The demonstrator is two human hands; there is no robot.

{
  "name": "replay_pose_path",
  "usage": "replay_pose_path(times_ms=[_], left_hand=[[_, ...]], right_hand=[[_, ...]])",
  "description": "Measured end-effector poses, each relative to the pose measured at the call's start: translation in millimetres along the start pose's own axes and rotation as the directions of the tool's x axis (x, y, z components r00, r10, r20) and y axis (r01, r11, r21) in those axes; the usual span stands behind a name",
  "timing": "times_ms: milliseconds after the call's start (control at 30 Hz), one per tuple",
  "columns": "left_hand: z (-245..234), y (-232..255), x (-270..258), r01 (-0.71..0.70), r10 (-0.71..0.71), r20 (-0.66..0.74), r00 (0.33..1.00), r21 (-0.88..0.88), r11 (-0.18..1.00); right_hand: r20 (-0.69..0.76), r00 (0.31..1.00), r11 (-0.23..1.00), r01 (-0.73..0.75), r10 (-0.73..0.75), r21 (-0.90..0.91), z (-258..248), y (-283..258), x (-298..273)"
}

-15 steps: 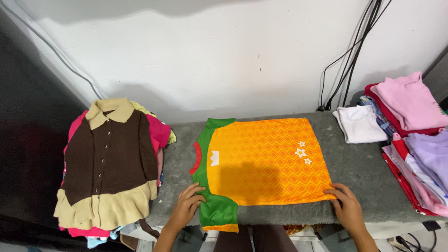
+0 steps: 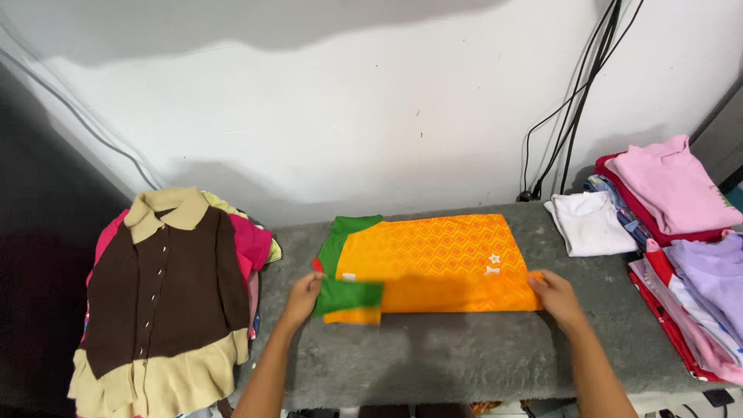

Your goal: The person folds several shirts one by one on a gray surface, smoothing each garment before folding it into a compact rectangle. They place each folded shirt onto a growing stack on the right side of the workspace.

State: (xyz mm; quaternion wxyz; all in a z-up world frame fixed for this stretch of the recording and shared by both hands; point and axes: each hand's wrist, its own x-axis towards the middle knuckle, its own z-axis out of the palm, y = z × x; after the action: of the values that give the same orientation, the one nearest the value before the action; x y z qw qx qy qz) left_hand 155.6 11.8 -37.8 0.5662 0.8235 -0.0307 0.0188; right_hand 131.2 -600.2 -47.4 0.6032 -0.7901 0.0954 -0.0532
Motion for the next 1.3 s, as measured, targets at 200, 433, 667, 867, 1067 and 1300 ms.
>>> replay_pose_path(times_ms=[200,433,667,867,1067,1300], left_hand=[[9.0,-15.2,43.7,0.387,-0.387,-0.042,0.921,0.005,0.922],[16.3,-28.2,-10.1,0.200,-0.143,-0.195,0.970,0.320,0.926],[-12.7,-25.2,-39.8,0.161,-0.160,-0.015,0.987,0.059,0.985],[-14.8,-12.2,-89.8,0.258,-0.269,0.162,0.949,0.090,0.962],[6.4,13.9,-98.9,0.157,-0.131,-0.098,0.987,0.353,0.922],[12.9,14.2,-100.2,0.138,-0.110,-0.100,0.989,0.329,0.934]], right_hand=[[-0.172,0.981,0.952,-0.139,0.094,-0.273,16.6,-8.1,22.9],[-0.198,0.974,0.874,0.003,-0.113,-0.485,22.0,8.0,-38.0],[-0.197,0.980,0.789,-0.109,-0.015,-0.604,5.2,-2.1,-46.2],[-0.093,0.992,0.752,-0.129,0.090,-0.646,-11.7,-8.5,-93.2],[-0.252,0.965,0.796,-0.092,-0.078,-0.599,-1.2,-13.6,-112.0],[-0.341,0.926,0.947,0.048,-0.161,-0.319,-0.9,5.5,-136.7]])
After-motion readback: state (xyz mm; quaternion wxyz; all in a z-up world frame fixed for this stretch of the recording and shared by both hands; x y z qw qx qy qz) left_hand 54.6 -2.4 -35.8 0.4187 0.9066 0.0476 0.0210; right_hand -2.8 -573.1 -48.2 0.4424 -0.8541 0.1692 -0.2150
